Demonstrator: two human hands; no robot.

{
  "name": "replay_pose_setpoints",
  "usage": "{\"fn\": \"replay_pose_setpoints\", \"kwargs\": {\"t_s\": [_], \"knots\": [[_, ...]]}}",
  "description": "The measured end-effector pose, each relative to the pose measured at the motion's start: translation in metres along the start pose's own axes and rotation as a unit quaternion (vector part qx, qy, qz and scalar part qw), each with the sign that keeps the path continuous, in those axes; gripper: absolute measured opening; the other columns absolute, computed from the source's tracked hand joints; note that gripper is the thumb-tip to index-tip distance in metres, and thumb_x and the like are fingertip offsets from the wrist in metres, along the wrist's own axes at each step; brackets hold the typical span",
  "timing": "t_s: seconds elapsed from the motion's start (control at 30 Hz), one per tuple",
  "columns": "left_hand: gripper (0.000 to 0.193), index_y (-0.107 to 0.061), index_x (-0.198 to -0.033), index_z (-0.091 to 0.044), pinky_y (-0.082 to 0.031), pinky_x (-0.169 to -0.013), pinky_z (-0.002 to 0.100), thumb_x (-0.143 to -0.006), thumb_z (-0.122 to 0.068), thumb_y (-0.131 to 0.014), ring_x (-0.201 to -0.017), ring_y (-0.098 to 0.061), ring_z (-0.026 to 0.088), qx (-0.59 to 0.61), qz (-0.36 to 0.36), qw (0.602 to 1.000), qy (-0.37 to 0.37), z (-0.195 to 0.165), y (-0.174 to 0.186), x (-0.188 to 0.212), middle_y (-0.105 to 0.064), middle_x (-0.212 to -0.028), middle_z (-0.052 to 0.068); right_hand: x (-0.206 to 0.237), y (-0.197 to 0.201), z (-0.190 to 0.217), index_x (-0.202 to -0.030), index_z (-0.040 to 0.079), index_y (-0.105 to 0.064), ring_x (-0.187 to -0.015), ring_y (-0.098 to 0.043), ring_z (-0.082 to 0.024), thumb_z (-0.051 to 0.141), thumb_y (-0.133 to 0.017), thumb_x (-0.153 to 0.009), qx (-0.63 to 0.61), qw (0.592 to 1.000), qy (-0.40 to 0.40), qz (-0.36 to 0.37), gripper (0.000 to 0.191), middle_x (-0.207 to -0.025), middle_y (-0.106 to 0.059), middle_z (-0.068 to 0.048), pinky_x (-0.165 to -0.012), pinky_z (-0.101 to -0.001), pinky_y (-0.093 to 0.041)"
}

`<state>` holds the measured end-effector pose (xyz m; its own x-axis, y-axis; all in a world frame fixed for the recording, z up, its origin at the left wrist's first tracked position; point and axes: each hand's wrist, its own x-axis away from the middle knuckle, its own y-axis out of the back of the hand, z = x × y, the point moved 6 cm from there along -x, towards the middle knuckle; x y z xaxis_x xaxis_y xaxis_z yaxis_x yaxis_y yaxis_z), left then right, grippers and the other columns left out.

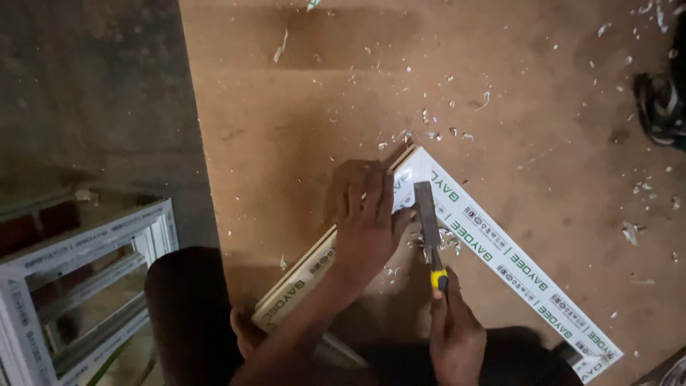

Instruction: The person sits cross-legged on the floor and uses a hand file to smooth the cut corner edge of a white uPVC window frame, repeatedly filing along the frame edge and brushing away plastic shavings with their hand.

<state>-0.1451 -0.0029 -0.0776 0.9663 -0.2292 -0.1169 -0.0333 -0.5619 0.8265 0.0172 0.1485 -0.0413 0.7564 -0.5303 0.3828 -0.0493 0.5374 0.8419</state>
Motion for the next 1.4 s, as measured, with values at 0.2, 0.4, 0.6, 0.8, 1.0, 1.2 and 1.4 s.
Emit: {"fn": "replay_pose_setpoints", "kwargs": {"t_s": [0.2, 0.4, 0.6, 0.8, 1.0, 1.2, 1.4], "knots": [[0.068, -0.055, -0.145, 0.002, -0.040, -0.109, 0.058, -0.098, -0.046, -0.067, -0.136, -0.046, 0.043, -0.008, 0.016, 1.000, 0.001, 0.001, -0.002, 0.000, -0.050, -0.150, 0.019, 0.007, 0.008, 0.022, -0.136, 0.005, -0.064, -0.081, -0.076, -0.026, 0.021, -0.063, -0.102, -0.058, 0.985, 0.138, -0.080, 0.037, -0.096, -0.073, -0.019, -0.070, -0.0356, -0.058], [0.071, -0.053, -0.146, 0.004, -0.039, -0.110, 0.060, -0.096, -0.045, -0.066, -0.138, -0.045, 0.044, -0.014, -0.002, 1.000, -0.012, -0.001, 0.000, 0.001, -0.049, -0.151, 0.019, 0.005, 0.005, 0.020, -0.140, 0.008, -0.066, -0.055, -0.063, -0.031, 0.021, -0.064, -0.098, -0.015, 1.000, 0.012, -0.010, 0.043, -0.069, -0.064, -0.021, -0.056, -0.0402, -0.052], [0.069, -0.052, -0.146, 0.003, -0.040, -0.110, 0.059, -0.096, -0.044, -0.066, -0.142, -0.045, 0.043, -0.006, -0.015, 1.000, -0.013, -0.002, -0.001, 0.003, -0.048, -0.153, 0.020, 0.008, 0.014, 0.041, -0.135, 0.008, -0.066, -0.058, -0.066, -0.031, 0.023, -0.062, -0.100, -0.043, 0.990, 0.107, -0.077, 0.038, -0.073, -0.066, -0.019, -0.054, -0.0395, -0.050], [0.068, -0.053, -0.143, 0.002, -0.040, -0.111, 0.060, -0.095, -0.044, -0.066, -0.140, -0.043, 0.047, -0.001, -0.015, 1.000, -0.010, 0.000, -0.005, 0.002, -0.050, -0.149, 0.020, 0.011, 0.011, 0.038, -0.134, 0.008, -0.067, -0.057, -0.064, -0.036, 0.022, -0.064, -0.098, 0.001, 0.992, 0.099, -0.073, 0.039, -0.070, -0.065, -0.021, -0.053, -0.0436, -0.049], [0.068, -0.051, -0.147, 0.004, -0.040, -0.114, 0.060, -0.100, -0.043, -0.063, -0.141, -0.045, 0.045, 0.009, 0.006, 1.000, -0.004, 0.002, -0.010, 0.004, -0.049, -0.151, 0.021, 0.005, 0.015, 0.034, -0.134, 0.007, -0.067, -0.061, -0.064, -0.037, 0.020, -0.064, -0.101, 0.014, 0.984, 0.132, -0.116, 0.036, -0.079, -0.067, -0.023, -0.056, -0.0435, -0.051], [0.068, -0.047, -0.156, -0.001, -0.035, -0.120, 0.053, -0.101, -0.038, -0.061, -0.150, -0.037, 0.040, 0.021, 0.031, 0.998, -0.058, -0.011, 0.000, -0.003, -0.044, -0.158, 0.021, 0.016, 0.025, 0.008, -0.136, 0.008, -0.065, -0.078, -0.069, -0.040, 0.020, -0.060, -0.103, 0.003, 0.969, 0.191, -0.155, 0.036, -0.095, -0.071, -0.024, -0.064, -0.0443, -0.054], [0.088, -0.043, -0.149, 0.012, -0.023, -0.127, 0.052, -0.087, -0.046, -0.064, -0.153, -0.032, 0.037, -0.034, 0.076, 0.974, -0.212, -0.049, -0.001, -0.006, -0.040, -0.161, 0.026, -0.004, 0.036, -0.078, -0.140, 0.009, -0.065, -0.052, -0.064, -0.020, 0.021, -0.059, -0.100, -0.168, 0.979, -0.089, -0.073, 0.043, -0.077, -0.074, -0.015, -0.049, -0.0352, -0.052]]}}
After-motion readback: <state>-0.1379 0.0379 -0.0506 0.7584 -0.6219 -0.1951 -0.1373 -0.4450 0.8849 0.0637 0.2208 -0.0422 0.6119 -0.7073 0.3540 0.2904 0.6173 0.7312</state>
